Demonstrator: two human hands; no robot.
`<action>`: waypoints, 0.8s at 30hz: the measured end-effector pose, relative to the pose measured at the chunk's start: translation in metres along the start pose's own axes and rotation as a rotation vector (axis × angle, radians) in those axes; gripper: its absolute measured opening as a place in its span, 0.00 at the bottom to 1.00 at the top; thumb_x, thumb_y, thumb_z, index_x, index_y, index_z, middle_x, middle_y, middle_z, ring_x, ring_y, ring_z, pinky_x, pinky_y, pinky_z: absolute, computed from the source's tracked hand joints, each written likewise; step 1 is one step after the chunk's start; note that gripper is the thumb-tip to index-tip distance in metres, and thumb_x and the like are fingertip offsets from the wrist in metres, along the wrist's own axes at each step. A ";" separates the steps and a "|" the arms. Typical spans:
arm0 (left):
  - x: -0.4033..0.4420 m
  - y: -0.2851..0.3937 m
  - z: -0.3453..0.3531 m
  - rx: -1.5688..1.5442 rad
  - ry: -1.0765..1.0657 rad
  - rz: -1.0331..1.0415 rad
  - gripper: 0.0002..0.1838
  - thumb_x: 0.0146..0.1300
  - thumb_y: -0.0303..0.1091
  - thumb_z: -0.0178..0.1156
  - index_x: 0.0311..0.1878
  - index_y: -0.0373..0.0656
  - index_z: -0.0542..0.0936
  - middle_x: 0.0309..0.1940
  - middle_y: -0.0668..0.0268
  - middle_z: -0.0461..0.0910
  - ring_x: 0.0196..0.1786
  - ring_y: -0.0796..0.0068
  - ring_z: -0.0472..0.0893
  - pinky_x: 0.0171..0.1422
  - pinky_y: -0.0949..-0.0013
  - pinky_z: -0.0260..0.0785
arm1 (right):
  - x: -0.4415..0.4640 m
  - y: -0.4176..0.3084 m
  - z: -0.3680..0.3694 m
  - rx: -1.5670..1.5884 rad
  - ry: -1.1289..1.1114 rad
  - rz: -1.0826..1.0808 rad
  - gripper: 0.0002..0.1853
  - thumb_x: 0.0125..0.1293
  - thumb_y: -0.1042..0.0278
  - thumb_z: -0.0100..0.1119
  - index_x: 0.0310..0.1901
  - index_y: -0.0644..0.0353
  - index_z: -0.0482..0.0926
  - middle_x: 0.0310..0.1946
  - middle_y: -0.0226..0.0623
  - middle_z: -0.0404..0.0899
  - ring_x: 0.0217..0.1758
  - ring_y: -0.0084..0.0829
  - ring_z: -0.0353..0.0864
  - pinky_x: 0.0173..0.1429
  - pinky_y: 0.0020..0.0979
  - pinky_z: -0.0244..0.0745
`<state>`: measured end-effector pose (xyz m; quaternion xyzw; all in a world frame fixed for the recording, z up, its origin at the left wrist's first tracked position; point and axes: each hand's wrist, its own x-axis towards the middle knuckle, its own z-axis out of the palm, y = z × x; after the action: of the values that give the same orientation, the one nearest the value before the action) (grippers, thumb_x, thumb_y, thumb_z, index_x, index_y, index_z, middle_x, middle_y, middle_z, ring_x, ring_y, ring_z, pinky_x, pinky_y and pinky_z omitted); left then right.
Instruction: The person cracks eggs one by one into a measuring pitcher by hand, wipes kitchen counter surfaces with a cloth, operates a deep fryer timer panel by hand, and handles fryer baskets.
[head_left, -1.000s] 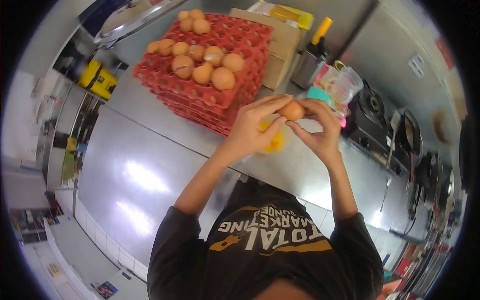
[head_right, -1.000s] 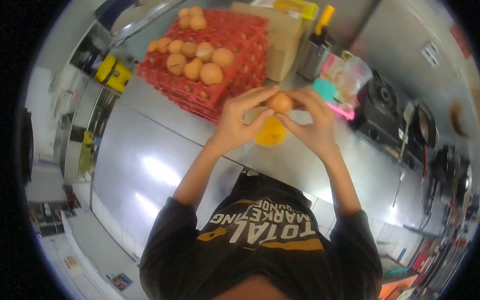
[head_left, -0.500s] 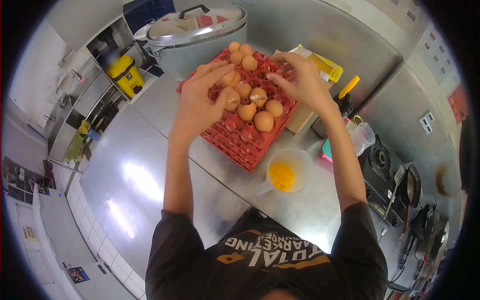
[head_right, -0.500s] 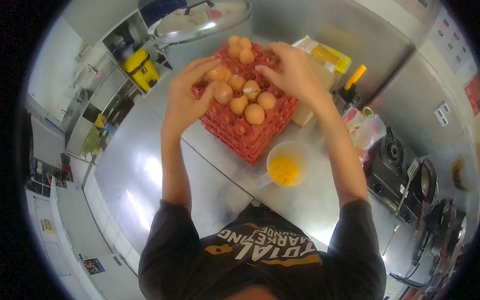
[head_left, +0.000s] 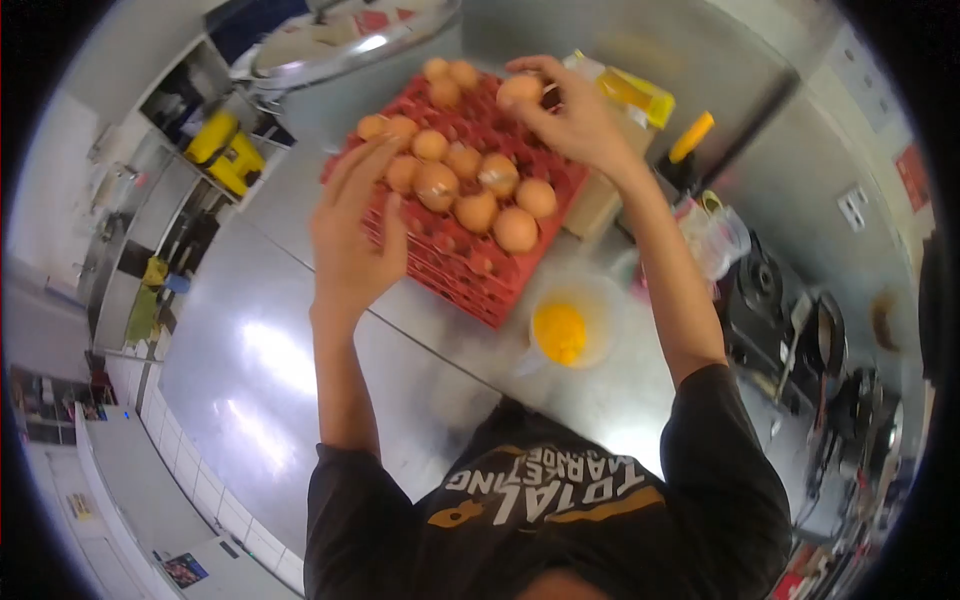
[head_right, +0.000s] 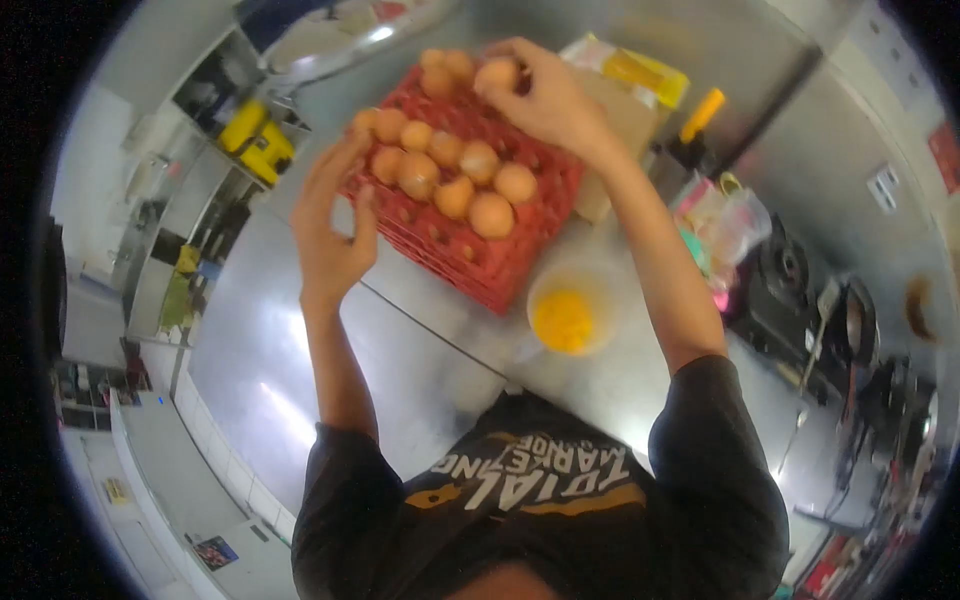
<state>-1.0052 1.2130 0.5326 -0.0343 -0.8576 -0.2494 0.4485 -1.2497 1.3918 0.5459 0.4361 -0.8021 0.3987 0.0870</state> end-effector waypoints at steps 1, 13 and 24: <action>-0.009 0.012 0.004 -0.039 -0.039 -0.018 0.25 0.64 0.15 0.60 0.65 0.37 0.83 0.63 0.47 0.85 0.63 0.44 0.85 0.68 0.54 0.78 | -0.025 0.002 -0.016 0.251 -0.029 -0.012 0.24 0.73 0.63 0.72 0.67 0.62 0.80 0.49 0.40 0.89 0.56 0.31 0.90 0.57 0.35 0.88; -0.154 0.097 0.137 -0.442 -0.535 0.011 0.14 0.62 0.20 0.67 0.51 0.35 0.86 0.47 0.52 0.86 0.48 0.47 0.86 0.53 0.53 0.82 | -0.333 -0.018 -0.024 -0.114 0.293 0.236 0.27 0.65 0.76 0.78 0.65 0.66 0.83 0.60 0.50 0.86 0.60 0.44 0.90 0.64 0.38 0.85; -0.173 0.101 0.148 -0.433 -0.642 -0.060 0.12 0.65 0.20 0.65 0.51 0.33 0.85 0.47 0.50 0.85 0.52 0.44 0.86 0.56 0.51 0.80 | -0.379 -0.009 0.022 -0.097 0.358 0.239 0.26 0.65 0.76 0.77 0.65 0.64 0.83 0.62 0.52 0.85 0.59 0.54 0.88 0.63 0.44 0.86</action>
<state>-0.9845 1.3976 0.3663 -0.1792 -0.8825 -0.4142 0.1323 -1.0092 1.6125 0.3514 0.2555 -0.8382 0.4379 0.2010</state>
